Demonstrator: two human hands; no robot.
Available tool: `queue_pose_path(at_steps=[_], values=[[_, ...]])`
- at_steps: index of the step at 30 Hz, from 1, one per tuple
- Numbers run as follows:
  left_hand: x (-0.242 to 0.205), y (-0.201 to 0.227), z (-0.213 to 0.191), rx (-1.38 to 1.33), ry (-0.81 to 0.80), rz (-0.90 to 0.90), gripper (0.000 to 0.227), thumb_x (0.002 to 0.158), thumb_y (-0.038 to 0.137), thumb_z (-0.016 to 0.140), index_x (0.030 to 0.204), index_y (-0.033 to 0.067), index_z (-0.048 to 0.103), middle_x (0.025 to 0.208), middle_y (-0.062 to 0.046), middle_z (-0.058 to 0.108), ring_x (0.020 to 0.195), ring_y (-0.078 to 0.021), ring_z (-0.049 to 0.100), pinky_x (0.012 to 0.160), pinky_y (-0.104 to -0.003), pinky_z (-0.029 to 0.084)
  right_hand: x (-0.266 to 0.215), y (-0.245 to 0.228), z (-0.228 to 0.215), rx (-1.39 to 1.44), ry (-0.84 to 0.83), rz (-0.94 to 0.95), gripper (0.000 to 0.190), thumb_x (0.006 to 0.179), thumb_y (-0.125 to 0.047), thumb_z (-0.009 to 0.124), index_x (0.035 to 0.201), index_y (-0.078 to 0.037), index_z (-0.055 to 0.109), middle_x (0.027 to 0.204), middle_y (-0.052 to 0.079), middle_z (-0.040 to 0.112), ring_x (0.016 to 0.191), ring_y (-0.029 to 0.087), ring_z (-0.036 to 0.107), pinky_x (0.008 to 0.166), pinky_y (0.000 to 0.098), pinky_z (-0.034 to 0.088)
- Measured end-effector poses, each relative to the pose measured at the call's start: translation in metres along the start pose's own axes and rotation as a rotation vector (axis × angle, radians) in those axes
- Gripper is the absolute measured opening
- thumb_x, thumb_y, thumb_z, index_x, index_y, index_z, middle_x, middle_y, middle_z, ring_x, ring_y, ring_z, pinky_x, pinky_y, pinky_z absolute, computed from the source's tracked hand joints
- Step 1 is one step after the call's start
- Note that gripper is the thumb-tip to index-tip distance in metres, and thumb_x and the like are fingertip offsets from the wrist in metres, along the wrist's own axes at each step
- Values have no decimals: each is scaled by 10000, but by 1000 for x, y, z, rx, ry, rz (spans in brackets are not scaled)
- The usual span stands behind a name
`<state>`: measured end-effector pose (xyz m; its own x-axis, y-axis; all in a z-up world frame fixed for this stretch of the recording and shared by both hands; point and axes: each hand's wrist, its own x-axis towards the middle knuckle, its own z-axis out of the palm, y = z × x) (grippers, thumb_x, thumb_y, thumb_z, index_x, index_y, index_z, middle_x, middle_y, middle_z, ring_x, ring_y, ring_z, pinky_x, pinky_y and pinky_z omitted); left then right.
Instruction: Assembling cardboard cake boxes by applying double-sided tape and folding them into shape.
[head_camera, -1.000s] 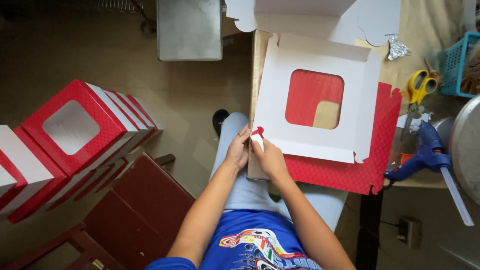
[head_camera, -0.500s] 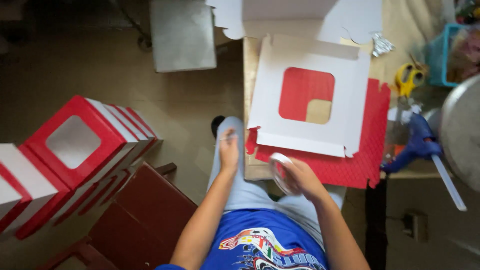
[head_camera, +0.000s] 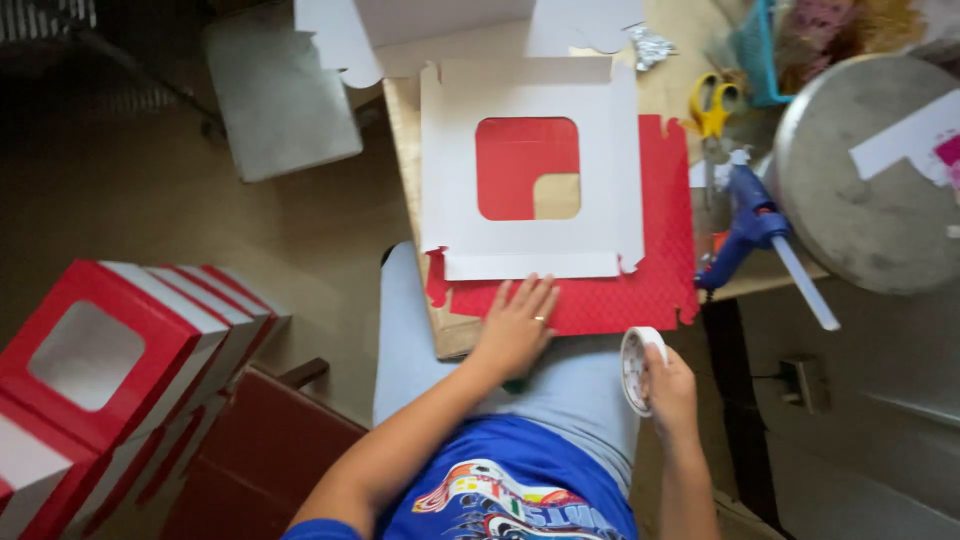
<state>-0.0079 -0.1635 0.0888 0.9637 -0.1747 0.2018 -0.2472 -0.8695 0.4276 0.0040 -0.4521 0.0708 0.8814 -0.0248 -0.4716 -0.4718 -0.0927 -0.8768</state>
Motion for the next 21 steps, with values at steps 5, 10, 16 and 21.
queue_pose_path(at_steps=[5, 10, 16, 21], values=[[-19, -41, -31, 47, -101, -175, 526, 940, 295, 661, 1411, 77, 574, 1414, -127, 568, 1391, -297, 480, 1221, -666, 171, -1, 15, -1, -146, -5, -27, 292, 1022, -324, 612, 915, -59, 670, 608, -30, 553, 452, 45, 442, 410, 234, 327], [-18, -48, -51, -141, -15, -208, 558, 924, 224, 665, 1468, 127, 582, 1535, -146, 536, 1466, -330, 468, 1253, -500, 323, -22, -24, 37, -375, -32, -141, 334, 1016, -329, 631, 909, -24, 716, 644, -14, 613, 530, 54, 516, 474, 249, 395], [3, -38, -25, 27, -143, 384, 800, 588, 346, 740, 1351, 142, 608, 1438, -161, 557, 1385, -363, 464, 1118, -548, 341, -35, -48, 47, -514, 9, -162, 338, 971, -371, 628, 940, -46, 718, 612, 33, 627, 543, 96, 567, 516, 308, 459], [-6, -43, 5, 57, -137, 481, 440, 950, 189, 578, 1389, 162, 605, 1488, -103, 555, 1461, -311, 474, 1151, -606, 382, -42, -47, 45, -624, 10, -56, 361, 962, -389, 647, 930, -34, 711, 551, 67, 600, 493, 128, 595, 498, 332, 474]])
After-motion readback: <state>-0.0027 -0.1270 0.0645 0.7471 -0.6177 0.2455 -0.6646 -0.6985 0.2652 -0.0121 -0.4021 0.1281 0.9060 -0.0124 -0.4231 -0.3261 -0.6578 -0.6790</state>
